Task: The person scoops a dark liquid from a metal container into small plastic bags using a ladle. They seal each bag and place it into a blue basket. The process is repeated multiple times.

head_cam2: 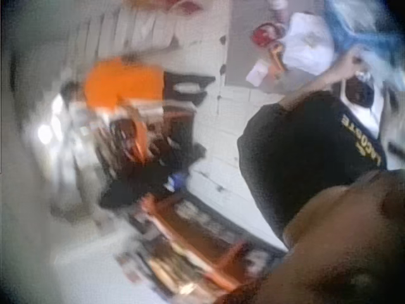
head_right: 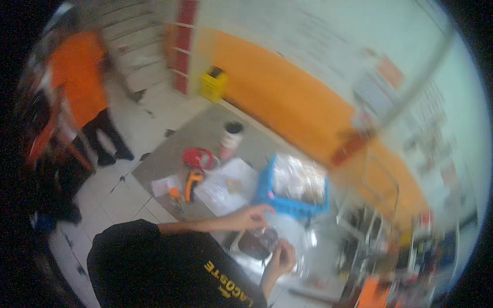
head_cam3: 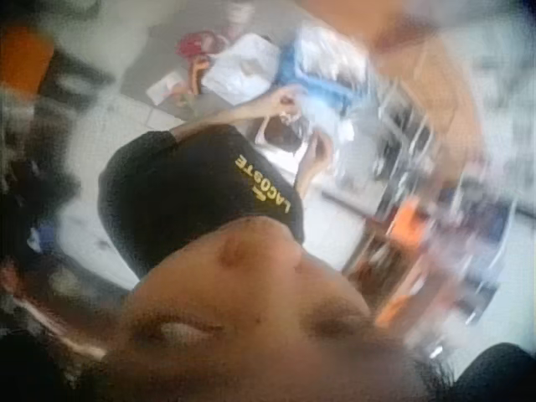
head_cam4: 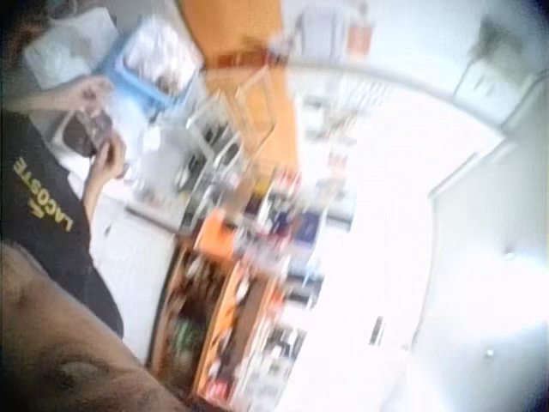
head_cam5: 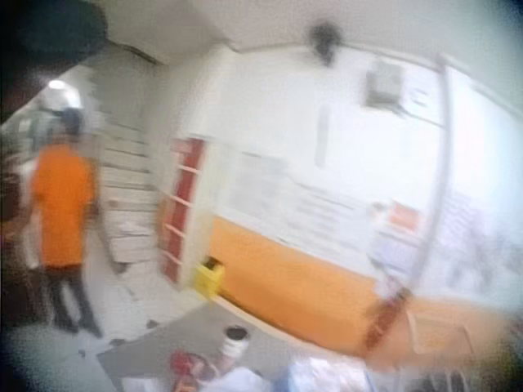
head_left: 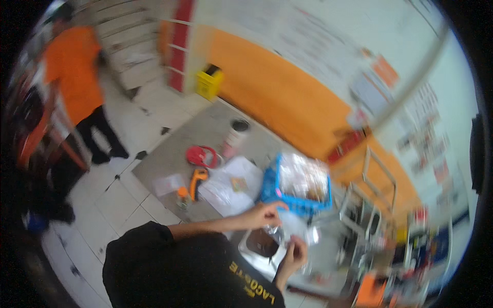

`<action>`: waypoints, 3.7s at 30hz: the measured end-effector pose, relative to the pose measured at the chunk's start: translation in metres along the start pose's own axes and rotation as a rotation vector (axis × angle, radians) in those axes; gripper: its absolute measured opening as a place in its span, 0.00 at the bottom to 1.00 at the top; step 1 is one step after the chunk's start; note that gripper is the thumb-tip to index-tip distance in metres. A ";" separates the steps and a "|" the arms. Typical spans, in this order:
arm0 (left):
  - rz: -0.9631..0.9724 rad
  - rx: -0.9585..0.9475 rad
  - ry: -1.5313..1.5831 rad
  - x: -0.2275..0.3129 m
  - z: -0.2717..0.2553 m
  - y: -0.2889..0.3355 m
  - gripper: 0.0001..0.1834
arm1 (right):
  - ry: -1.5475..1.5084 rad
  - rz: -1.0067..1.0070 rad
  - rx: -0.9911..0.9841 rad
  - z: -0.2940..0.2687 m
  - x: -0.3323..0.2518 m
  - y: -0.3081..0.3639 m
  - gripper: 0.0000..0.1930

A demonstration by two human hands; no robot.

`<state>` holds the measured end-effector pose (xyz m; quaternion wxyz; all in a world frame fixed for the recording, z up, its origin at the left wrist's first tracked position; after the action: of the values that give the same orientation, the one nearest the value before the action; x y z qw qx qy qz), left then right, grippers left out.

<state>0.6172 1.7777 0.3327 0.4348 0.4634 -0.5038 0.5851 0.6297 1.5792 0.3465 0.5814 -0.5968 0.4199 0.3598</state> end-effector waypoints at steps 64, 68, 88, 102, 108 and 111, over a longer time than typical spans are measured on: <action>0.557 0.312 -0.800 0.015 -0.087 0.100 0.34 | 1.089 -0.419 -0.662 0.001 0.028 0.024 0.20; 0.532 0.465 -0.785 0.031 -0.103 0.117 0.31 | 1.101 -0.513 -0.755 0.037 0.041 0.012 0.20; 0.501 0.237 -0.697 0.005 -0.076 0.073 0.36 | 1.180 -0.153 -0.721 -0.030 0.099 0.044 0.17; 0.612 0.215 -0.689 0.010 -0.055 0.047 0.12 | 1.502 -0.429 -0.578 -0.027 0.119 0.038 0.14; 0.497 0.307 -0.666 -0.010 -0.077 0.067 0.26 | 1.169 -0.349 -0.492 0.028 0.130 0.030 0.15; 0.258 0.326 -0.538 0.007 -0.086 0.070 0.32 | 1.229 -0.406 -0.464 0.031 0.131 0.035 0.09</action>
<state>0.5385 1.8549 0.3214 0.1287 0.5972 -0.5548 0.5648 0.6504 1.6003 0.2108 0.1509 -0.8685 0.4654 -0.0793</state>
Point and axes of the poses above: each hand's wrist, its own y-axis away from the middle knuckle, its own z-axis out of the palm, x = y × z, the point moved 6 cm from there along -y, towards the middle knuckle, and after that the axes turned 8 degrees about x, right-handed, at the moved point
